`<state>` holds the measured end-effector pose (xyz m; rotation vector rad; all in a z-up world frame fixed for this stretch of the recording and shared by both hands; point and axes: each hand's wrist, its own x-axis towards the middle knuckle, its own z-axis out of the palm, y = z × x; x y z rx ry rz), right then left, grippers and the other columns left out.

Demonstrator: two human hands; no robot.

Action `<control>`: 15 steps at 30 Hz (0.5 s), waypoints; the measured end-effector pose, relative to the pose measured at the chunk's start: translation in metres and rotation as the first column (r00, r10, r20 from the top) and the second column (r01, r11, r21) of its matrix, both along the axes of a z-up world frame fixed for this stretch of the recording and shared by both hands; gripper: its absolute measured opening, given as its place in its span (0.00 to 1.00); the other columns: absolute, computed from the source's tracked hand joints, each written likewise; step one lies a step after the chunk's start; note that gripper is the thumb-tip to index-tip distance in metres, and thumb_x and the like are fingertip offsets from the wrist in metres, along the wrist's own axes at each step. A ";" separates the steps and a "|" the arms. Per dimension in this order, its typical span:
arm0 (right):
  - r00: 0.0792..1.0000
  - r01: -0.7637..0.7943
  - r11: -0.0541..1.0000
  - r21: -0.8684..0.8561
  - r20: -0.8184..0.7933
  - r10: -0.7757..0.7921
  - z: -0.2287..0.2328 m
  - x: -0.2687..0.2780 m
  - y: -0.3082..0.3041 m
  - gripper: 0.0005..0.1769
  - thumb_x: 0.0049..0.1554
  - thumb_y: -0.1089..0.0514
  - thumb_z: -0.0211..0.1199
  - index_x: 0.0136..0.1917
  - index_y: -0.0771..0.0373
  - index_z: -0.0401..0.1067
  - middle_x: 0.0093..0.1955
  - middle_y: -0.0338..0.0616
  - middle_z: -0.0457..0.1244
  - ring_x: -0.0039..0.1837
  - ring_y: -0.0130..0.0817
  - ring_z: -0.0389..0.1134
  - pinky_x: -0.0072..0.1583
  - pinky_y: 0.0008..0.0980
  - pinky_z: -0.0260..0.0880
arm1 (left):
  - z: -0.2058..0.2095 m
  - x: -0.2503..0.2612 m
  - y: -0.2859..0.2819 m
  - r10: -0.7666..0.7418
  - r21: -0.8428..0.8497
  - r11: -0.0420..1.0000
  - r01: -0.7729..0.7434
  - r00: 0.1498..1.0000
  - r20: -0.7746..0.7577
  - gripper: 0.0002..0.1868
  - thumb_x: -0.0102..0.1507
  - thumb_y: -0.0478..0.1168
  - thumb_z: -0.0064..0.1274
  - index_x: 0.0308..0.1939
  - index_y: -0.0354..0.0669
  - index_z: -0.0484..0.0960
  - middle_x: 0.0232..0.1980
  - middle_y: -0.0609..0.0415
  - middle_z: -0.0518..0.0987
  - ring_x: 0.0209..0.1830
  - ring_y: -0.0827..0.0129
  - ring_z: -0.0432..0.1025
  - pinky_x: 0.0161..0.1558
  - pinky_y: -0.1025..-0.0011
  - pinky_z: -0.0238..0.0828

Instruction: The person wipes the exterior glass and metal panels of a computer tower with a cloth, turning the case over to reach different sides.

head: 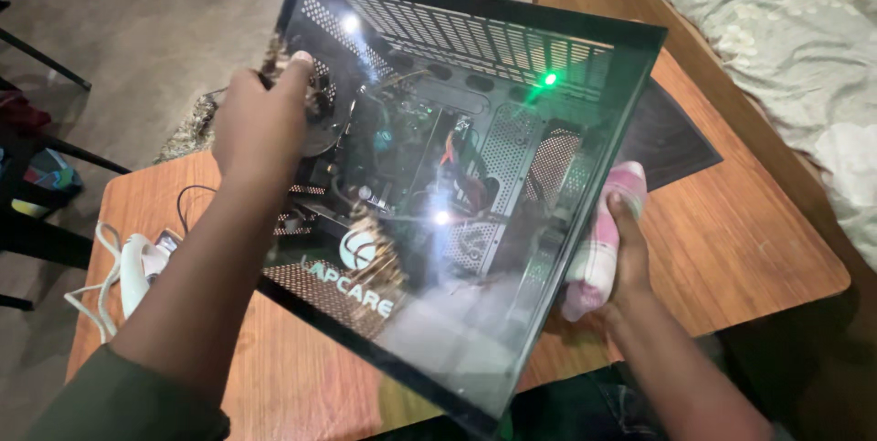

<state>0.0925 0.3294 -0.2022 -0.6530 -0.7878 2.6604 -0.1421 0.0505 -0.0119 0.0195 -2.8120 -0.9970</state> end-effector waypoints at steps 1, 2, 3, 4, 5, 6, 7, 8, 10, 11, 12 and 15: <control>1.000 -0.003 1.000 0.011 -0.001 0.003 -0.001 -0.005 0.004 0.27 0.62 0.37 0.57 0.61 0.60 0.68 0.48 0.48 0.68 0.47 0.43 0.72 0.51 0.45 0.76 | 0.001 -0.001 0.003 0.009 0.005 1.000 -0.009 1.000 0.003 0.37 0.60 0.69 0.49 0.52 0.37 0.78 0.53 0.39 0.80 0.56 0.46 0.74 0.58 0.53 0.65; 1.000 -0.005 1.000 0.021 0.000 0.005 -0.003 -0.009 0.008 0.26 0.62 0.37 0.57 0.61 0.60 0.68 0.47 0.47 0.68 0.45 0.43 0.71 0.49 0.45 0.76 | 0.002 -0.001 0.007 0.019 0.008 1.000 -0.019 1.000 0.008 0.37 0.59 0.69 0.50 0.51 0.39 0.78 0.53 0.40 0.81 0.56 0.46 0.74 0.58 0.53 0.64; 1.000 0.009 0.999 0.045 0.005 -0.009 -0.005 -0.014 0.011 0.25 0.63 0.38 0.57 0.61 0.59 0.68 0.48 0.47 0.68 0.45 0.42 0.71 0.49 0.44 0.76 | 0.002 -0.002 0.011 0.028 0.012 1.000 -0.028 1.000 0.013 0.36 0.58 0.69 0.50 0.51 0.40 0.78 0.52 0.41 0.81 0.55 0.46 0.74 0.58 0.53 0.64; 1.000 0.023 0.997 0.070 0.012 -0.024 -0.006 -0.017 0.013 0.24 0.64 0.39 0.56 0.62 0.58 0.67 0.48 0.46 0.68 0.45 0.41 0.72 0.49 0.43 0.75 | 0.003 -0.001 0.015 0.032 0.010 0.999 -0.033 0.999 0.028 0.36 0.58 0.68 0.50 0.51 0.39 0.79 0.52 0.41 0.81 0.55 0.46 0.74 0.58 0.53 0.65; 0.999 0.037 0.995 0.095 0.018 -0.039 -0.007 -0.020 0.016 0.23 0.64 0.39 0.56 0.62 0.57 0.67 0.49 0.45 0.68 0.45 0.40 0.72 0.49 0.43 0.75 | 0.004 -0.002 0.017 0.037 0.008 0.999 -0.038 0.998 0.042 0.35 0.57 0.67 0.51 0.51 0.39 0.79 0.52 0.40 0.81 0.55 0.46 0.75 0.58 0.53 0.66; 0.999 0.028 0.996 0.083 0.034 -0.031 -0.008 -0.021 0.018 0.23 0.64 0.39 0.56 0.62 0.56 0.67 0.48 0.45 0.68 0.45 0.40 0.72 0.48 0.43 0.76 | 0.004 -0.002 0.020 0.043 0.004 0.999 -0.043 0.998 0.056 0.34 0.57 0.65 0.51 0.50 0.38 0.79 0.52 0.40 0.81 0.55 0.46 0.75 0.58 0.53 0.66; 0.999 0.019 0.997 0.071 0.049 -0.022 -0.008 -0.022 0.020 0.23 0.64 0.39 0.56 0.61 0.56 0.68 0.48 0.45 0.68 0.44 0.40 0.72 0.47 0.43 0.76 | 0.004 -0.003 0.024 0.051 -0.013 0.999 -0.051 0.997 0.053 0.35 0.57 0.66 0.51 0.51 0.39 0.79 0.52 0.40 0.81 0.55 0.46 0.75 0.58 0.52 0.66; 0.998 0.009 0.998 0.056 0.065 -0.013 -0.009 -0.024 0.022 0.23 0.63 0.39 0.55 0.61 0.56 0.68 0.47 0.45 0.68 0.44 0.40 0.72 0.46 0.43 0.77 | 0.004 -0.004 0.028 0.061 -0.032 0.998 -0.059 0.997 0.051 0.35 0.57 0.67 0.51 0.51 0.39 0.79 0.52 0.40 0.81 0.55 0.45 0.75 0.58 0.51 0.66; 0.996 0.011 0.999 0.044 0.092 -0.015 -0.011 -0.028 0.026 0.23 0.63 0.39 0.54 0.61 0.56 0.68 0.47 0.45 0.69 0.44 0.40 0.73 0.47 0.44 0.77 | 0.002 -0.009 0.034 0.072 -0.056 0.996 -0.070 0.996 0.042 0.36 0.57 0.67 0.51 0.51 0.39 0.79 0.53 0.40 0.80 0.55 0.45 0.74 0.58 0.50 0.66; 0.994 0.013 0.999 0.039 0.107 -0.017 -0.014 -0.028 0.028 0.23 0.63 0.39 0.54 0.61 0.56 0.68 0.47 0.45 0.69 0.44 0.40 0.73 0.47 0.44 0.77 | -0.001 -0.011 0.036 0.075 -0.061 0.996 -0.072 0.997 0.037 0.35 0.56 0.66 0.51 0.51 0.39 0.79 0.53 0.39 0.80 0.55 0.45 0.74 0.58 0.49 0.66; 0.993 0.010 0.999 0.037 0.117 -0.014 -0.017 -0.030 0.031 0.23 0.62 0.39 0.53 0.61 0.56 0.69 0.47 0.45 0.69 0.44 0.40 0.73 0.46 0.44 0.77 | -0.003 -0.014 0.039 0.078 -0.064 0.995 -0.076 0.997 0.029 0.35 0.56 0.66 0.51 0.51 0.38 0.79 0.53 0.39 0.80 0.55 0.45 0.74 0.57 0.49 0.66; 0.994 -0.026 0.999 0.032 0.106 0.022 -0.031 -0.034 0.039 0.24 0.63 0.37 0.54 0.61 0.56 0.69 0.46 0.45 0.70 0.42 0.39 0.73 0.43 0.43 0.77 | -0.006 -0.025 0.046 0.077 -0.110 0.991 -0.076 0.997 0.006 0.35 0.56 0.65 0.50 0.51 0.38 0.80 0.53 0.39 0.80 0.55 0.44 0.73 0.56 0.47 0.66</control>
